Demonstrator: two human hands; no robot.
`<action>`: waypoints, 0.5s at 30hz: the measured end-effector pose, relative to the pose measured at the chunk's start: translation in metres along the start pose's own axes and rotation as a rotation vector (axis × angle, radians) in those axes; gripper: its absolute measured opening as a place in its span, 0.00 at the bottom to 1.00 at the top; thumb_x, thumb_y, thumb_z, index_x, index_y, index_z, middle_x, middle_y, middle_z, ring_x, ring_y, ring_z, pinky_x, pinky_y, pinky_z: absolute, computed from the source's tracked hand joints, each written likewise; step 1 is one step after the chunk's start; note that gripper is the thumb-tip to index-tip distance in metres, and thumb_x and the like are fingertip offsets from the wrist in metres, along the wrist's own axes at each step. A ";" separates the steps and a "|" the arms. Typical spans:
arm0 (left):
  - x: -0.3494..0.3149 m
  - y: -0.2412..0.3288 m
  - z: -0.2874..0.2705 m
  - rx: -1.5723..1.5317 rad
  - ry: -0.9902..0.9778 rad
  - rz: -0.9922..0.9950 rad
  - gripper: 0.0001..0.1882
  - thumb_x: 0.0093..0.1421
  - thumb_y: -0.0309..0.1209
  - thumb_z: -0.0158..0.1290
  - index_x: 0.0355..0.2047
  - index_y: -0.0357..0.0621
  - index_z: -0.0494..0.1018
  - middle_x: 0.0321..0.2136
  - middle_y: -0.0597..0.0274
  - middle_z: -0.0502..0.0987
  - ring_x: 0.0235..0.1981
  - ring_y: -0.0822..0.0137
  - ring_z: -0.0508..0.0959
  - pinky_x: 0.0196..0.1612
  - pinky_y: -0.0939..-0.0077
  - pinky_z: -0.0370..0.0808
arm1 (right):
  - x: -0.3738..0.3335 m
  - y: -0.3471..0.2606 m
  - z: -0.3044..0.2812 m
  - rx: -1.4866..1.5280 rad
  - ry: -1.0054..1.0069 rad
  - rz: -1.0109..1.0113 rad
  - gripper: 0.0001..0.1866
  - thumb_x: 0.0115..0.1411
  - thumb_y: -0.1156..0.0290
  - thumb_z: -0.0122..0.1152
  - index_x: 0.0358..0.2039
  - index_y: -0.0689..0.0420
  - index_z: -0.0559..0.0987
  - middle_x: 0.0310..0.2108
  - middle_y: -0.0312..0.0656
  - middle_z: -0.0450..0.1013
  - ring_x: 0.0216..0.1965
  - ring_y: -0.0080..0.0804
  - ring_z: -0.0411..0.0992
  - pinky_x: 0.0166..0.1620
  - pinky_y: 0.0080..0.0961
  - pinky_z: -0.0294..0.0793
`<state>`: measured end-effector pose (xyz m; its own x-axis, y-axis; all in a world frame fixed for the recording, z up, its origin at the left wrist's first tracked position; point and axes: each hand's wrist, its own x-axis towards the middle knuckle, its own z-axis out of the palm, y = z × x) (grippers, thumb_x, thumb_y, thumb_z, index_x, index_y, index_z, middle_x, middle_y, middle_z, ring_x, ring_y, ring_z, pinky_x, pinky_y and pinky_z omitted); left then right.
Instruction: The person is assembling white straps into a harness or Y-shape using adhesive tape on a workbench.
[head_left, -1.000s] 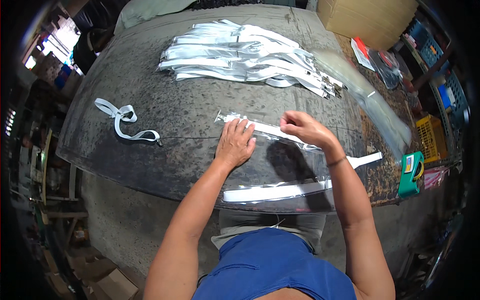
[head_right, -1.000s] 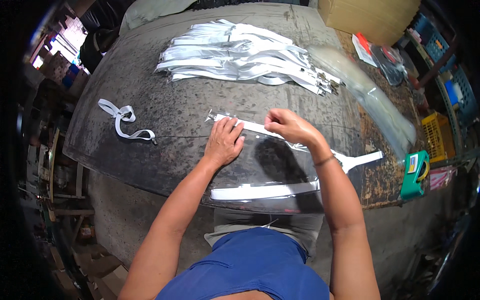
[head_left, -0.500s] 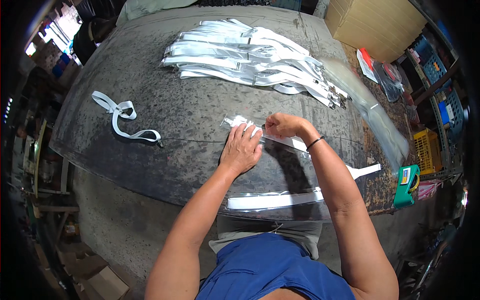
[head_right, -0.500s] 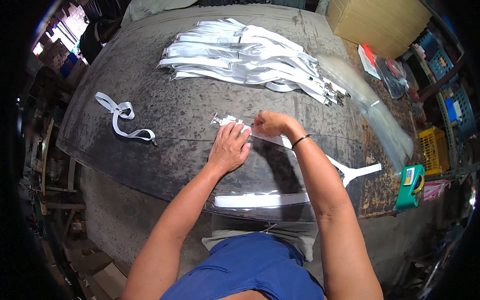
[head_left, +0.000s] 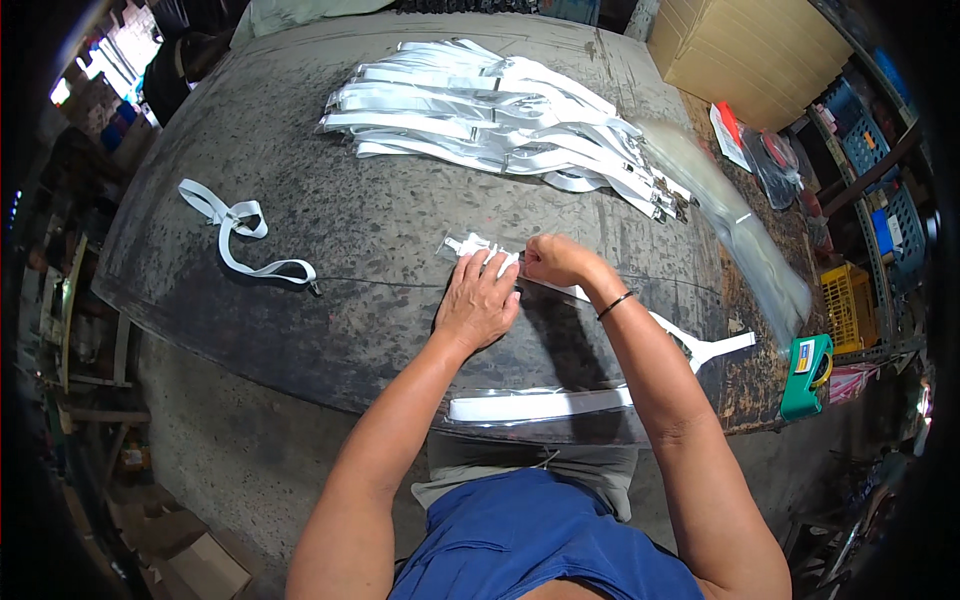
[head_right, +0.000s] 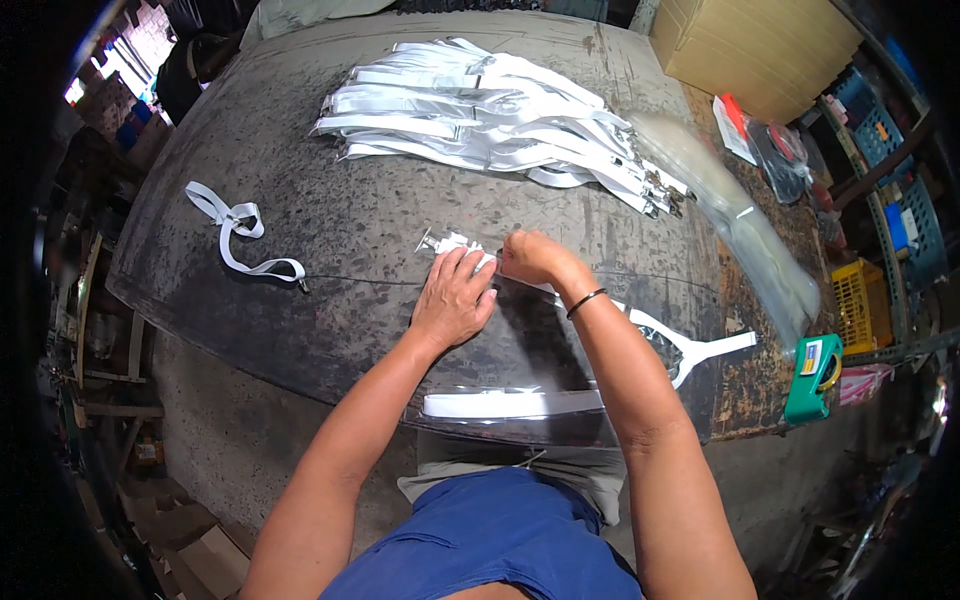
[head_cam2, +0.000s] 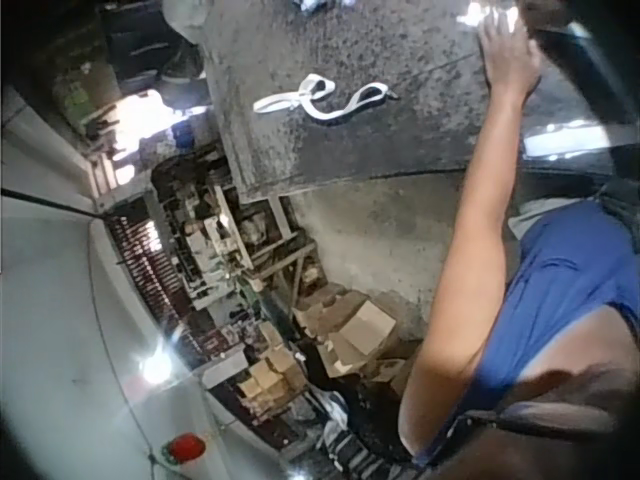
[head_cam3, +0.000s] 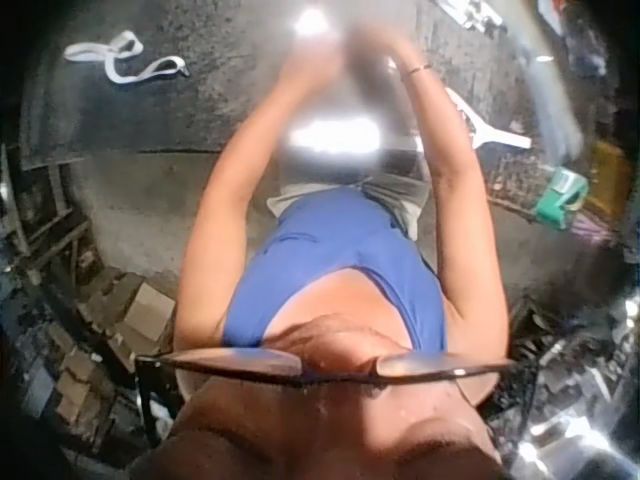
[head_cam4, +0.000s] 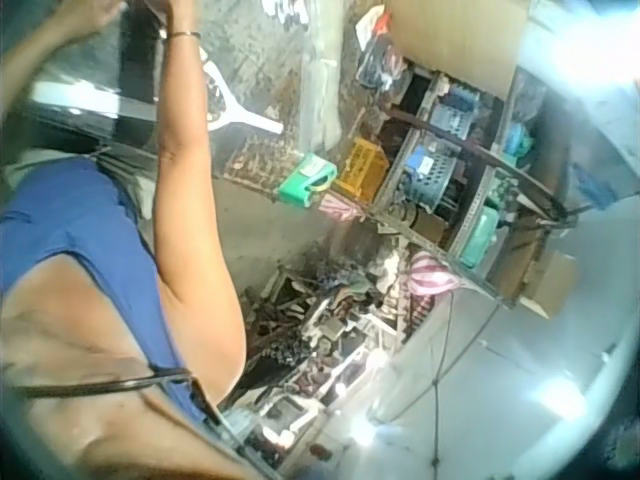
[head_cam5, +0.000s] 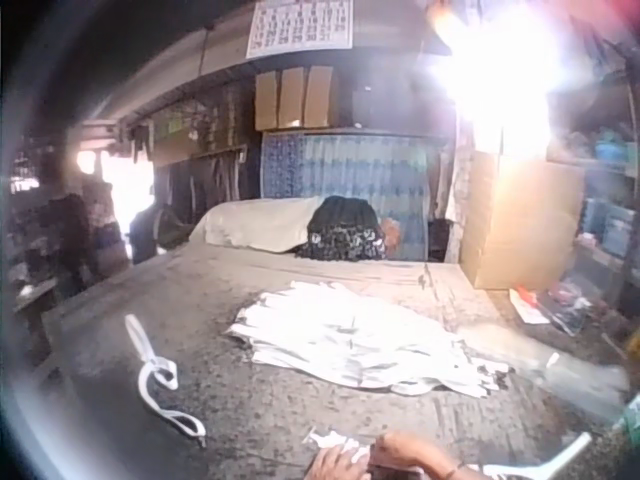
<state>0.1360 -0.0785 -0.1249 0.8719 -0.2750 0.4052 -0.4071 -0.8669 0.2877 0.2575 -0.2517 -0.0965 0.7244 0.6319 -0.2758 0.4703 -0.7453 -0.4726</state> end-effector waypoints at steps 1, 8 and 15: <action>-0.001 -0.001 0.000 0.002 0.002 0.001 0.24 0.59 0.37 0.55 0.55 0.41 0.73 0.56 0.50 0.72 0.61 0.48 0.65 0.67 0.52 0.59 | -0.001 -0.005 0.001 -0.027 0.026 0.039 0.14 0.55 0.64 0.63 0.36 0.61 0.82 0.32 0.59 0.79 0.37 0.55 0.79 0.40 0.45 0.78; -0.002 -0.001 0.000 0.000 0.004 0.001 0.24 0.59 0.37 0.54 0.55 0.41 0.73 0.56 0.50 0.71 0.61 0.48 0.66 0.67 0.52 0.59 | -0.017 0.015 0.005 0.038 0.373 0.083 0.18 0.52 0.61 0.71 0.34 0.61 0.77 0.32 0.52 0.79 0.32 0.48 0.79 0.33 0.39 0.75; -0.002 0.000 0.000 -0.005 -0.007 -0.002 0.24 0.60 0.37 0.54 0.55 0.41 0.72 0.56 0.50 0.71 0.61 0.48 0.65 0.67 0.51 0.58 | -0.033 0.006 -0.014 0.126 0.365 0.313 0.27 0.50 0.51 0.72 0.40 0.60 0.78 0.47 0.52 0.75 0.53 0.51 0.70 0.52 0.47 0.70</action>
<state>0.1344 -0.0777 -0.1255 0.8748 -0.2759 0.3983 -0.4063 -0.8655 0.2928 0.2437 -0.2797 -0.0781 0.9609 0.2496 -0.1196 0.1542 -0.8415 -0.5177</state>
